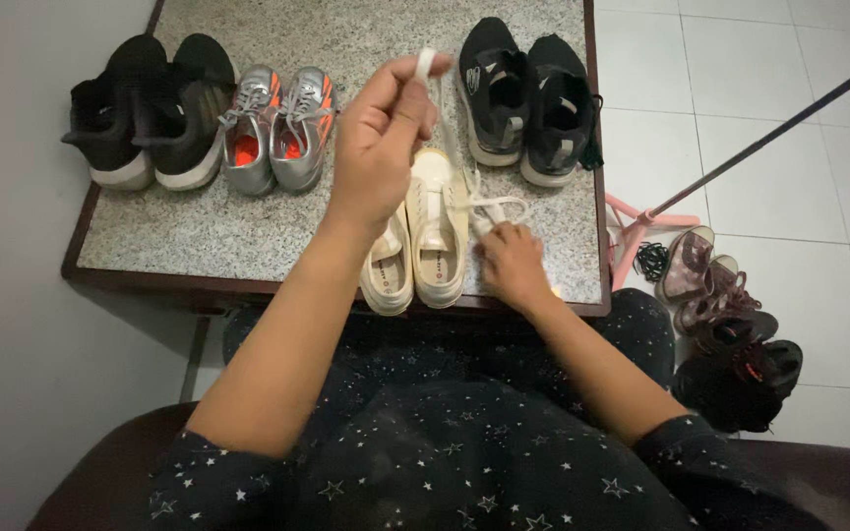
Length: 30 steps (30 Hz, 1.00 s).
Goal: The person unlaces a pair of silver sneakers and then relaces them. They then move to a pair of white shoes, unlacing and relacing them as well. The actions are performed by hand on a small table with multiple shoes present.
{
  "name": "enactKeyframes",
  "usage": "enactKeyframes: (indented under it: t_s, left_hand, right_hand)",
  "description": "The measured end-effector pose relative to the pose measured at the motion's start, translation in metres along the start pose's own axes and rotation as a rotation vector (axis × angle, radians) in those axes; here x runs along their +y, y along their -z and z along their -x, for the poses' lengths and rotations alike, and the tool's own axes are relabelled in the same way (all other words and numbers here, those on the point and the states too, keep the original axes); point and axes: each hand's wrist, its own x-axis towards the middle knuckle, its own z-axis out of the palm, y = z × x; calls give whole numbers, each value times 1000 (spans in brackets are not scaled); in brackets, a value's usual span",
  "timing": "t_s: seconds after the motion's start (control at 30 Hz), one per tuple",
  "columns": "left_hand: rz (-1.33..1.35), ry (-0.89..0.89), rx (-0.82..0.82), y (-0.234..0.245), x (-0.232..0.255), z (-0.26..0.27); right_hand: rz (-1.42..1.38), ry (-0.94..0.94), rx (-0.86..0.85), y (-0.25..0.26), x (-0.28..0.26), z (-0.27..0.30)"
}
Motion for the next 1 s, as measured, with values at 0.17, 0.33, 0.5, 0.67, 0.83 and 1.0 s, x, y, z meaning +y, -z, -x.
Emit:
enactKeyframes:
  t_s: [0.17,0.33,0.5,0.67,0.83,1.0]
  left_hand:
    - [-303,-46,27,2,16,-1]
    - [-1007,8,-263,-4,12,-3]
    - [-1112,7,-406,-9,-3,-3]
    - [-1150,233,-385,30,3,-1]
    - [-1107,183,-328,26,-27,5]
    - [-1051,-156,-229,11,-68,-1]
  right_hand:
    - [83,-103,68,20,39,-3]
    - [-245,-81,449,87,-19,-30]
    - [-1041,-61,-128,131,-60,-71]
    - [-702,-226,30,146,-38,-78]
    - [-312,30,123,133,-41,-81]
    - [-940,-282,-199,107,-60,-97]
